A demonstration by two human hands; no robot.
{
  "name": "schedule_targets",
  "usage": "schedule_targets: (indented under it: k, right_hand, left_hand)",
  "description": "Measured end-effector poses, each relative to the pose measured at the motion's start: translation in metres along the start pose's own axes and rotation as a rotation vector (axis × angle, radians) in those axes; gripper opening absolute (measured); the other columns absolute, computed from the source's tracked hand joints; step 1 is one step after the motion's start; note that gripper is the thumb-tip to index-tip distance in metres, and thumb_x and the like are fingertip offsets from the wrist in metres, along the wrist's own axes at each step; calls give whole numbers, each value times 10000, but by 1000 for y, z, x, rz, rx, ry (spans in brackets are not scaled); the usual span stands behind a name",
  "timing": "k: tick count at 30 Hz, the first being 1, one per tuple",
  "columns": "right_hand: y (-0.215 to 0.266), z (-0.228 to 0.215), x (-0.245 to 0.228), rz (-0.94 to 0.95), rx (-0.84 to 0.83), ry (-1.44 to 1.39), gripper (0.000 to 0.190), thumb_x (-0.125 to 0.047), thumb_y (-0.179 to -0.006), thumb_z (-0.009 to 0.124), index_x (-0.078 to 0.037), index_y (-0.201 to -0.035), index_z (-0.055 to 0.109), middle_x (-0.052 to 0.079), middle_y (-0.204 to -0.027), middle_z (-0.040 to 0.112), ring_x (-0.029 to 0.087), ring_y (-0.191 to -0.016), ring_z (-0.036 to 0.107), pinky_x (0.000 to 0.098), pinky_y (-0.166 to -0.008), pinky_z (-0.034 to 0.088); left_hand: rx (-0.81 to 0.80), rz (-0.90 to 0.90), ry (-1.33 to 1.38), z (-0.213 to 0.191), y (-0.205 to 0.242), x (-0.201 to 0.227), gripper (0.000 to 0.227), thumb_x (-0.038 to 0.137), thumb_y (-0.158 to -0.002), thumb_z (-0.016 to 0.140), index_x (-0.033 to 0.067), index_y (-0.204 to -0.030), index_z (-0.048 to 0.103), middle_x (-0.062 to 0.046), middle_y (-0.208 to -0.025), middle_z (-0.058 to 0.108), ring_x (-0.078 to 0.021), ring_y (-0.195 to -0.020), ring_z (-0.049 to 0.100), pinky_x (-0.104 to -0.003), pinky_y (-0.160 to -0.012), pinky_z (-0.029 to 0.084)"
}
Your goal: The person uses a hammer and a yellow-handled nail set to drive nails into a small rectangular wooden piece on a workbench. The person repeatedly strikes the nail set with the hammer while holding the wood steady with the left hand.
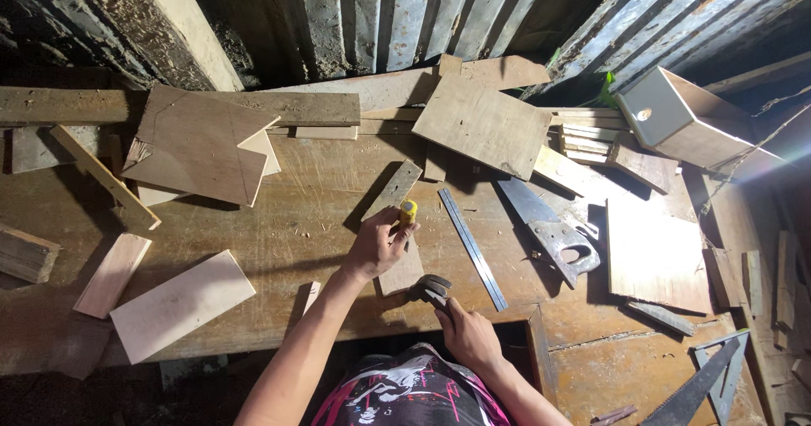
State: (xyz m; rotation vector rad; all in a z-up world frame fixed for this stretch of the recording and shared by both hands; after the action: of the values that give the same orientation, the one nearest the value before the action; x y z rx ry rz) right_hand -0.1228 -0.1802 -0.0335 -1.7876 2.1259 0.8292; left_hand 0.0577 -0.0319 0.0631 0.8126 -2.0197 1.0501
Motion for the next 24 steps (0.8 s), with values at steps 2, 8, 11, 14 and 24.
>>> schedule_targets:
  k: [2,8,11,14,24]
  right_hand:
    - [-1,0,-1,-1,-2,1,287,-340,-989,563,-62,-1056,581,233,-596,652,461,-589,663,562,-558,512]
    - [-1,0,1,9,-24,1,288,-342,-999,556,-59,-1048,577,225,-586,651,452,-581,665,551,-554,516]
    - [-1,0,1,13,-33,2,292,-348,-1002,549,-61,-1048,576,225,-585,651,453,-583,667,551,-558,519]
    - [-1,0,0,12,-26,2,295,-352,-999,550,-63,-1053,576,229,-590,653,459,-591,666,559,-563,517]
    - [-2,4,5,15,-16,7,303,-355,-990,554,-68,-1081,580,251,-620,660,478,-621,663,578,-586,513]
  left_hand:
    - [13,32,-9,0,1,3,230,206,-1013,655,-21,-979,643,-145,-926,700,-277,-822,707,-375,-701,562]
    - [-15,-18,-4,4,3,-6,253,241,-1017,660,-8,-972,649,-134,-903,707,-245,-791,714,-353,-678,581]
    - [-12,0,-1,5,4,-5,240,236,-1017,653,-3,-993,656,-135,-929,714,-244,-803,724,-350,-693,589]
    - [8,39,-10,3,5,-1,230,217,-1022,650,-10,-985,647,-141,-930,711,-259,-824,723,-357,-705,583]
    - [9,67,-18,3,5,1,205,182,-1019,664,-11,-965,621,-136,-913,694,-252,-793,697,-360,-673,568]
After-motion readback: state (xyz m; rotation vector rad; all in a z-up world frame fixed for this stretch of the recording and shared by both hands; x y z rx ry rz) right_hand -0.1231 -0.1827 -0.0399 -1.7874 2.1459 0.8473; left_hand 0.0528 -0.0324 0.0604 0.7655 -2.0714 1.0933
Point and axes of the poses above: each hand's wrist, its own y-axis away from the middle knuckle, its own z-axis out of the palm, x = y × z, the point moved 9 cm from there along -y, towards the middle knuckle
